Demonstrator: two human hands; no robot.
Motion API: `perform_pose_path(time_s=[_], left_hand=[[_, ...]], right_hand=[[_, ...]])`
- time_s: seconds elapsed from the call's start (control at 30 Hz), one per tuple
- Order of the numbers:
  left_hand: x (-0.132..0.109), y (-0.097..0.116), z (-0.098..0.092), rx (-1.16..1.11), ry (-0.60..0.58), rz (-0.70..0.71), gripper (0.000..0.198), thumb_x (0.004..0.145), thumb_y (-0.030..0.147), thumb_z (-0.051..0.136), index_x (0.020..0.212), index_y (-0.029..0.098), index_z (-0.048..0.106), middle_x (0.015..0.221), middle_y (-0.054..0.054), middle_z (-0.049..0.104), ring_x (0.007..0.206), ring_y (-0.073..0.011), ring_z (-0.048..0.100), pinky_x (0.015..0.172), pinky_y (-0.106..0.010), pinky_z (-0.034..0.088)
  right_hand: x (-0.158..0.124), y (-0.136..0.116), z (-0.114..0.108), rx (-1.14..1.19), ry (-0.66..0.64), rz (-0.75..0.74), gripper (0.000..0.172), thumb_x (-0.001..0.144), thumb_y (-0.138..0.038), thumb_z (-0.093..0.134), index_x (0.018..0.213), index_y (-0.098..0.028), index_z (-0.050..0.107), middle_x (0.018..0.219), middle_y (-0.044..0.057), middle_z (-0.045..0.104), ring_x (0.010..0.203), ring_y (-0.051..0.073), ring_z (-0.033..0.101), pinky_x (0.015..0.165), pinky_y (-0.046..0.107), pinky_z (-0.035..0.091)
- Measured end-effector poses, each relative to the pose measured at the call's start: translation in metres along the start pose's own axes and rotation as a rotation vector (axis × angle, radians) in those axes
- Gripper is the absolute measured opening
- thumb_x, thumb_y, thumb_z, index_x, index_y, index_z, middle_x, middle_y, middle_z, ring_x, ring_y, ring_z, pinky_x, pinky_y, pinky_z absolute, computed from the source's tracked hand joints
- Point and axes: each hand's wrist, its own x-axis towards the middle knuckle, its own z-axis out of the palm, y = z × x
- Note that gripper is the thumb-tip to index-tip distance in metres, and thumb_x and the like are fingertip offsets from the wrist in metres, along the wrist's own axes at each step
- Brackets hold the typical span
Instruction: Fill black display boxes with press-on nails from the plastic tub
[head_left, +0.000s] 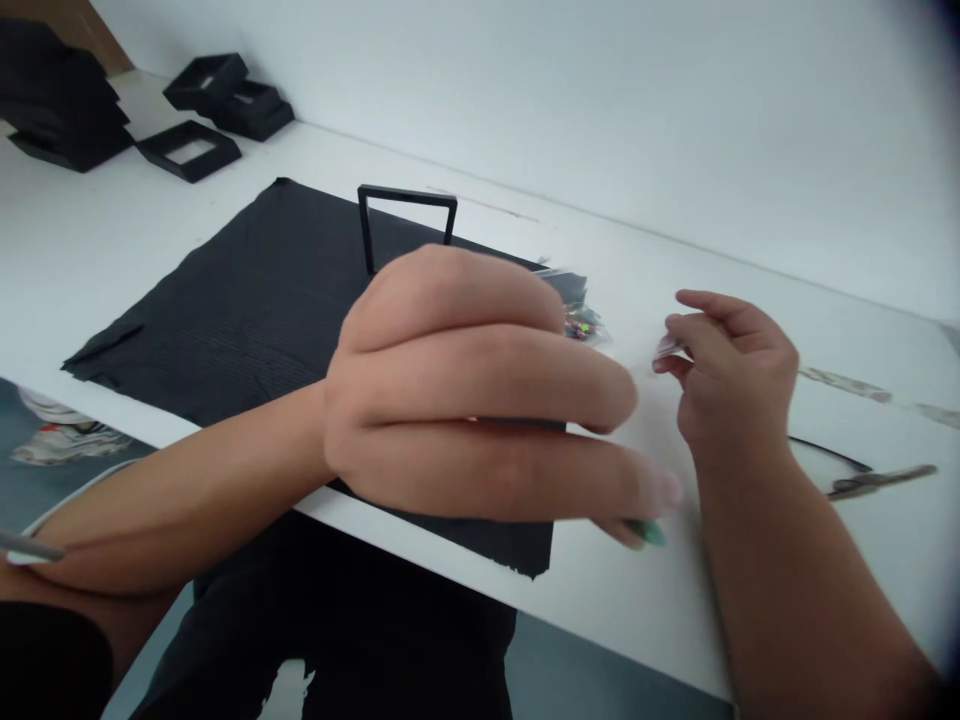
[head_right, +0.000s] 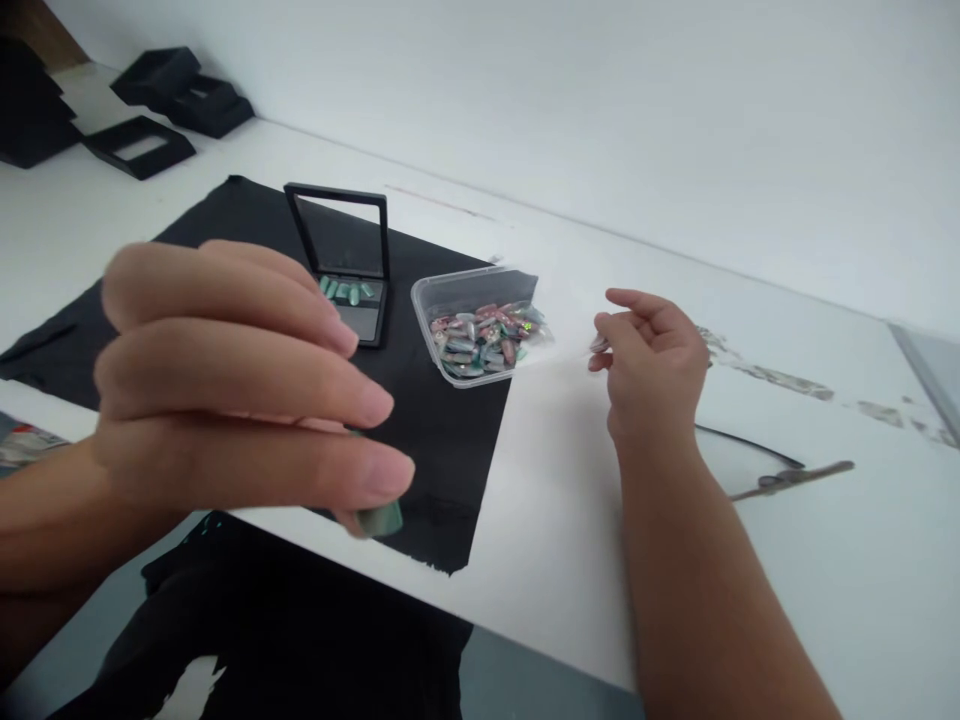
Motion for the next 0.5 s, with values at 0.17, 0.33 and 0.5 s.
perform_pose_path(time_s=[0.17,0.33,0.5], left_hand=[[0.008,-0.005,0.007,0.017,0.182,0.133,0.032,0.092,0.048,0.066,0.07,0.026,0.057,0.067,0.006,0.058,0.058,-0.0075,0.056,0.049,-0.021,0.051],[-0.001,0.006,0.01,0.002,0.161,-0.023,0.046,0.094,0.061,0.056,0.065,0.025,0.051,0.063,0.003,0.056,0.068,-0.0125,0.062,0.066,-0.028,0.058],[-0.01,0.011,0.008,-0.008,0.146,-0.069,0.046,0.094,0.056,0.059,0.062,0.024,0.048,0.063,0.003,0.057,0.069,-0.0135,0.064,0.064,-0.033,0.056]], right_hand=[[0.008,0.007,-0.002,-0.042,0.075,-0.039,0.025,0.064,-0.011,0.072,0.088,-0.015,0.075,0.055,-0.005,0.054,0.047,0.008,0.048,0.04,0.022,0.04],[0.015,0.012,-0.002,-0.142,0.131,-0.069,0.022,0.067,-0.008,0.071,0.087,-0.014,0.075,0.055,-0.005,0.054,0.043,0.008,0.047,0.038,0.024,0.039],[0.018,0.015,-0.002,-0.25,0.122,-0.09,0.019,0.068,-0.01,0.073,0.087,-0.013,0.077,0.052,-0.004,0.055,0.042,0.009,0.049,0.038,0.025,0.038]])
